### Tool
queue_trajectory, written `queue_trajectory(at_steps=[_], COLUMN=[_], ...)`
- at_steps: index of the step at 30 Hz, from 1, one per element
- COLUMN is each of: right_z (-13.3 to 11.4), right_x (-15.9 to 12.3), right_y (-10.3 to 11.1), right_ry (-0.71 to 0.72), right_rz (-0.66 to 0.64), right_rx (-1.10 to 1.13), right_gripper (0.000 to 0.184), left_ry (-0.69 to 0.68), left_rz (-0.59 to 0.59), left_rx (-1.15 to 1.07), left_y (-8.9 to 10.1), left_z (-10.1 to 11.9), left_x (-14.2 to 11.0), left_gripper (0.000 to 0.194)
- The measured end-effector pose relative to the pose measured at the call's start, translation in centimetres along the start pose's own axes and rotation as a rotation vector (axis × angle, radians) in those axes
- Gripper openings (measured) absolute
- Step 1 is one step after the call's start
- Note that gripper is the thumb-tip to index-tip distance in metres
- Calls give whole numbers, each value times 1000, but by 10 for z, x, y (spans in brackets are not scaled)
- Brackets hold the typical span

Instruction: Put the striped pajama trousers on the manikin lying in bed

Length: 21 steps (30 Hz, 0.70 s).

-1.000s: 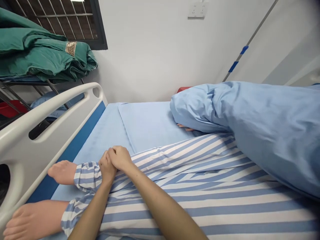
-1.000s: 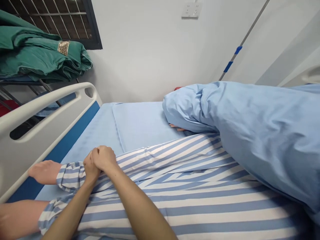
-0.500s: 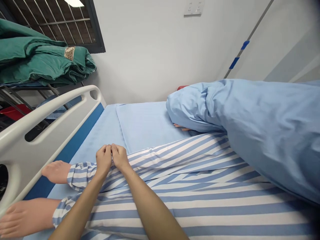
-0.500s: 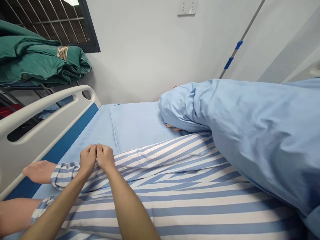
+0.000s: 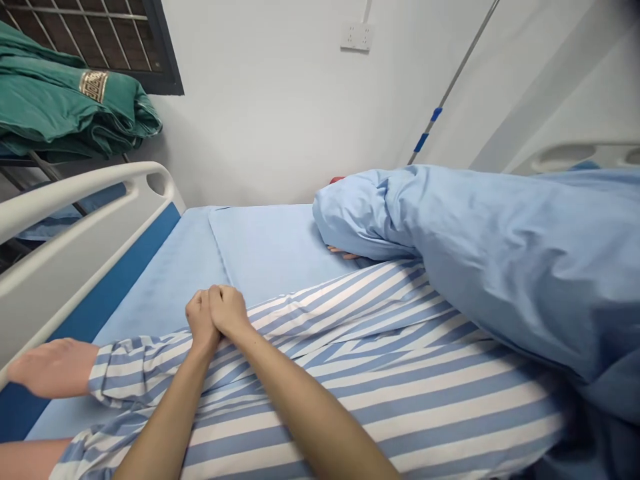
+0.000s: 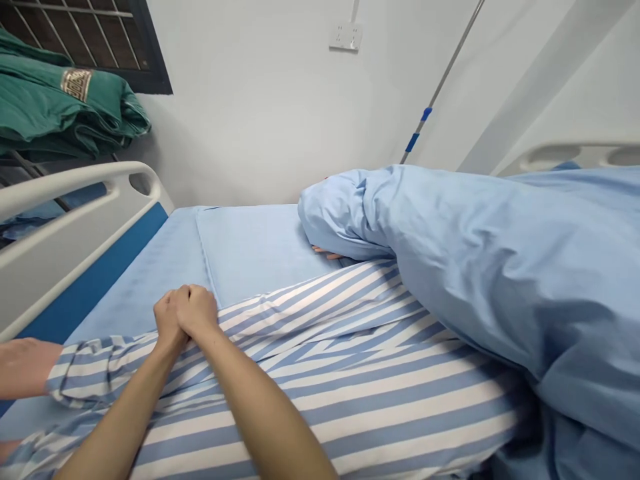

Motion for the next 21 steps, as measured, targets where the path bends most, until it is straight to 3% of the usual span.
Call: queue_trajectory(at_steps=[2, 4, 12, 14, 18, 21], right_z=[-7, -8, 20, 21, 29, 37], right_x=[1, 1, 0, 5, 14, 18], right_y=[8, 15, 21, 24, 34, 40], right_ry=[24, 75, 183, 140, -76, -169], right_rz=[-31, -47, 28, 59, 125, 137], right_rx=[-224, -291, 132, 276, 583, 655], right_gripper=[30, 30, 38, 36, 29, 26], left_ry=[-10, -43, -97, -97, -174, -244], left_rz=[-39, -77, -104, -149, -229, -106], left_rx=[-5, 12, 108, 174, 232, 227], left_y=[-2, -4, -8, -13, -35, -45], left_z=[2, 4, 16, 30, 63, 71], left_x=[0, -1, -7, -7, -15, -28], left_gripper=[22, 20, 27, 27, 25, 28])
Point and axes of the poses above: each hand's wrist, its own x-axis towards the middle knuckle, its own y-axis out of the back of the hand, z = x × y, the point moved 4 cm from there along x, towards the middle knuckle, and after that the axes turned 1 degree about x, right-handed, at the moved point
